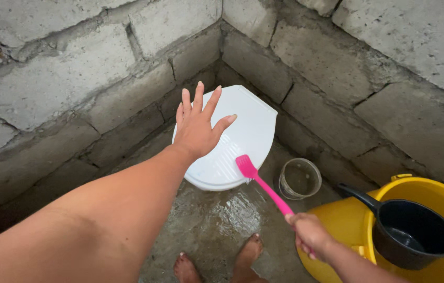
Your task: The person applies cleaning liquid to a toilet seat, scrubs the surface with a pink brush, and rinses the seat with water from a black scoop. The person repeats the rinsing process several times to remove the cleaning solution.
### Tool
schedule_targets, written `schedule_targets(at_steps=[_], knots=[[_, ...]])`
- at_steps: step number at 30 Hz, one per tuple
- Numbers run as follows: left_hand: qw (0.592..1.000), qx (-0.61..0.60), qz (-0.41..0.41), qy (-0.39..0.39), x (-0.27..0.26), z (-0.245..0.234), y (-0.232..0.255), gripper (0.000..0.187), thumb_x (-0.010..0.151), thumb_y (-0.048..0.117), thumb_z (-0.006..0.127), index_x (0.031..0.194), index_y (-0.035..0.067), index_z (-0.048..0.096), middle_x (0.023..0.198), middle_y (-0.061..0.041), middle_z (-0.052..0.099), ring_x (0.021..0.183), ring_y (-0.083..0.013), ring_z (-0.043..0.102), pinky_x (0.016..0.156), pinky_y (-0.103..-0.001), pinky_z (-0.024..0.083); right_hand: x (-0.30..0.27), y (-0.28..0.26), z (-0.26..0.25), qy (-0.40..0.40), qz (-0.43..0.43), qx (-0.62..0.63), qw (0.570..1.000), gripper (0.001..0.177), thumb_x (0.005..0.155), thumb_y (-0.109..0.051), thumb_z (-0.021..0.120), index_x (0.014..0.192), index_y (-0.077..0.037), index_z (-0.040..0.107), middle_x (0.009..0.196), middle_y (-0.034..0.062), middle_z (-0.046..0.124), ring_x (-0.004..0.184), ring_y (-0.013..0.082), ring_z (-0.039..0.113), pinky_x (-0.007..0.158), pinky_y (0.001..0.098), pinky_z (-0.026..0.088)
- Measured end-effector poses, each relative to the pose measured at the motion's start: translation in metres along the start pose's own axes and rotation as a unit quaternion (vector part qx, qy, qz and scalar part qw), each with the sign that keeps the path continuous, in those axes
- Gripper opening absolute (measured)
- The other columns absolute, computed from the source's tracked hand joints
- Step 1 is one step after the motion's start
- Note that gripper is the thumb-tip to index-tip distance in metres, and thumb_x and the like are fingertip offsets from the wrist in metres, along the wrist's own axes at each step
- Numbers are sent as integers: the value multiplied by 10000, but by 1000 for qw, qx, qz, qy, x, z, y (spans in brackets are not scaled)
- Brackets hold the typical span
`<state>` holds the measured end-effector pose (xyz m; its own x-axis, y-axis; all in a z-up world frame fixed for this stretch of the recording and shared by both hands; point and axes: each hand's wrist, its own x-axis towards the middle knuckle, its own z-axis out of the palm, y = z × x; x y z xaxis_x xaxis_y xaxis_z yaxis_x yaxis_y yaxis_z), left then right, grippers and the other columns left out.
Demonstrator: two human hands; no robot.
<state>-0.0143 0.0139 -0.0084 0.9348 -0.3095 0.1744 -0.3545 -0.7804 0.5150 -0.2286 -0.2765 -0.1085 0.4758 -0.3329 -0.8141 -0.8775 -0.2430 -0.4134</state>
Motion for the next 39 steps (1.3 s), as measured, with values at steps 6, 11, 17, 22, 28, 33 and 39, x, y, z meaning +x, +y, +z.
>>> schedule_targets(at_steps=[6,11,17,22,28,33,39], knots=[[1000,-2,1,5,-6,-8,-2,783,967,658,498,1623,304,259,1720,-136,55,1558,-440,-34,1231,-554,55,53,-51,-22,59,-43,35,997,488,1014,-462,584,1107,17,609,618,107,541,359,183,417,296,380,331],[1000,-8,-25,0,-12,-18,-10,776,964,656,495,1620,319,257,1718,-122,49,1563,-420,-42,1235,-546,42,44,-76,-6,43,-48,14,998,505,1022,-446,554,1239,8,602,614,90,544,366,164,414,308,365,334],[999,-11,-37,6,-8,-20,-17,780,963,656,495,1622,313,258,1719,-126,48,1561,-424,-40,1238,-541,46,6,-43,24,12,-53,-92,994,436,1011,-433,546,1316,-134,637,560,67,542,355,155,396,325,333,317],[999,-2,-35,9,-5,-19,-21,782,965,665,489,1622,309,255,1718,-134,50,1560,-432,-39,1234,-548,50,25,-81,-2,19,-67,-86,994,407,1027,-409,532,1230,-81,662,561,57,534,344,139,371,316,342,304],[999,15,-41,7,-5,-12,-23,790,956,679,486,1623,327,248,1715,-135,61,1556,-441,-22,1232,-554,60,34,-135,11,3,-81,-32,996,421,1026,-412,547,1208,-42,633,571,66,521,345,148,378,315,343,298],[999,5,-45,18,-1,-9,-25,792,958,678,493,1620,312,261,1719,-140,69,1562,-441,-16,1234,-553,59,30,-86,23,-34,-99,-101,989,464,1003,-415,568,1328,-94,650,559,65,516,336,160,368,316,336,300],[998,-3,-52,23,4,-12,-23,789,961,673,487,1623,307,262,1716,-138,65,1561,-429,-32,1232,-544,47,42,-75,-17,26,-53,-89,994,466,1010,-418,559,1381,-138,595,581,65,537,356,151,382,327,341,321]])
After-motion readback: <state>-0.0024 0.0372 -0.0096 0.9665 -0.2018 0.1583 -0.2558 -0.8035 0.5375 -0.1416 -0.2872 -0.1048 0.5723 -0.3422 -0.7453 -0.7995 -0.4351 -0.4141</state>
